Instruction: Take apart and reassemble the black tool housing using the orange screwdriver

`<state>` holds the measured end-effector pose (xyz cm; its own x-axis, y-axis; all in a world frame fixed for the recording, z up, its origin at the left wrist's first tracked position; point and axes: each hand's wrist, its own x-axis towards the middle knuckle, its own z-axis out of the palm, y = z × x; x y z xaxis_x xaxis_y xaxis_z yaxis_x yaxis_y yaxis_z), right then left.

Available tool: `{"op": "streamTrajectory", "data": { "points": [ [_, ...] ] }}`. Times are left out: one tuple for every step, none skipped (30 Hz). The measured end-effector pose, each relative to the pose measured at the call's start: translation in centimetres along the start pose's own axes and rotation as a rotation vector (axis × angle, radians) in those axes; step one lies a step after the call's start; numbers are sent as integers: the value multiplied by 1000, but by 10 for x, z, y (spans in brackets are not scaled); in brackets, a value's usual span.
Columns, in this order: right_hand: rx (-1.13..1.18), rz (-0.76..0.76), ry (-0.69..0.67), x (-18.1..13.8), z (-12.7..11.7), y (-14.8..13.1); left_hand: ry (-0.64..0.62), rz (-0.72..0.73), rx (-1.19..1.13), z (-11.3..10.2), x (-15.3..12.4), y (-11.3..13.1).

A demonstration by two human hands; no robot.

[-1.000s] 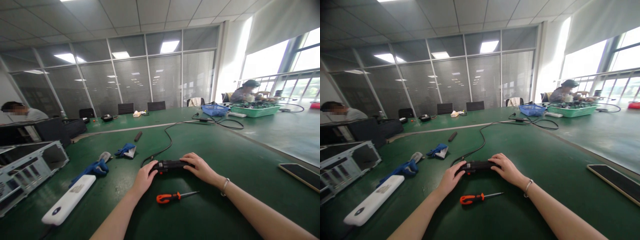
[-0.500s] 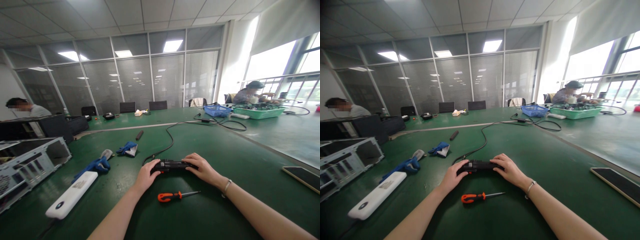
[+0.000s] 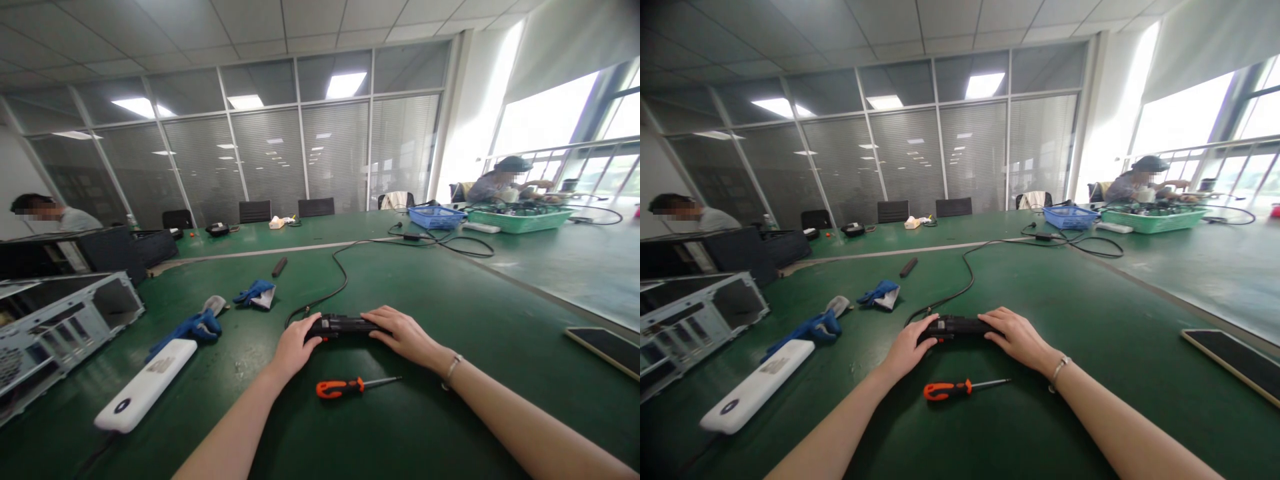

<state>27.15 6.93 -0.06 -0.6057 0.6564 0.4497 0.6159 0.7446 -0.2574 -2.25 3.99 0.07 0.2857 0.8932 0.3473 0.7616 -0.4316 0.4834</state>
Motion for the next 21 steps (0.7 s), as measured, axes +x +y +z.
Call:
{"op": "streamTrajectory", "data": {
  "points": [
    [1, -4, -4, 0, -1, -1, -6, -3, 2, 0, 0, 0],
    [4, -8, -5, 0, -1, -1, -9, -3, 2, 0, 0, -1],
    [8, -10, -1, 0, -2, -1, -10, -1, 2, 0, 0, -2],
    [13, -12, 6, 0, -2, -2, -9, 3, 1, 0, 0, -3],
    [17, -13, 15, 0, -2, -1, -7, 9, -2, 1, -1, -4],
    [21, -14, 23, -1, -2, -1, -2, 14, -6, 1, -1, -5],
    [25, -15, 31, -1, -2, -1, 3, 20, -10, 2, -1, -6],
    [29, -16, 38, -1, -1, 0, 9, 23, -13, 2, -1, -6],
    [33, -16, 44, -1, -1, 0, 12, 25, -15, 2, -1, -6],
    [37, -15, 48, -1, 0, 0, 14, 24, -16, 2, -1, -6],
    [39, -13, 49, -1, 0, 1, 13, 21, -15, 2, -1, -6],
    [40, -10, 47, -1, 0, 1, 10, 18, -14, 2, -1, -6],
    [39, -8, 46, -1, 0, 0, 7, 15, -14, 2, -1, -6],
    [39, -8, 46, -1, 0, 0, 6, 14, -15, 2, -1, -5],
    [39, -8, 48, -1, 0, 0, 6, 15, -17, 2, -1, -5],
    [40, -9, 51, -2, 0, 0, 9, 19, -22, 2, -1, -5],
    [42, -10, 56, -2, 0, 0, 14, 28, -27, 1, -2, -5],
    [46, -10, 63, -2, 0, 0, 20, 40, -34, 1, -3, -5],
    [51, -9, 69, -2, 0, 0, 28, 54, -42, 1, -3, -5],
    [56, -8, 74, -2, 1, 1, 36, 68, -49, 1, -3, -5],
    [60, -6, 80, -2, 1, 2, 42, 79, -54, 0, -4, -5]
  ]
}}
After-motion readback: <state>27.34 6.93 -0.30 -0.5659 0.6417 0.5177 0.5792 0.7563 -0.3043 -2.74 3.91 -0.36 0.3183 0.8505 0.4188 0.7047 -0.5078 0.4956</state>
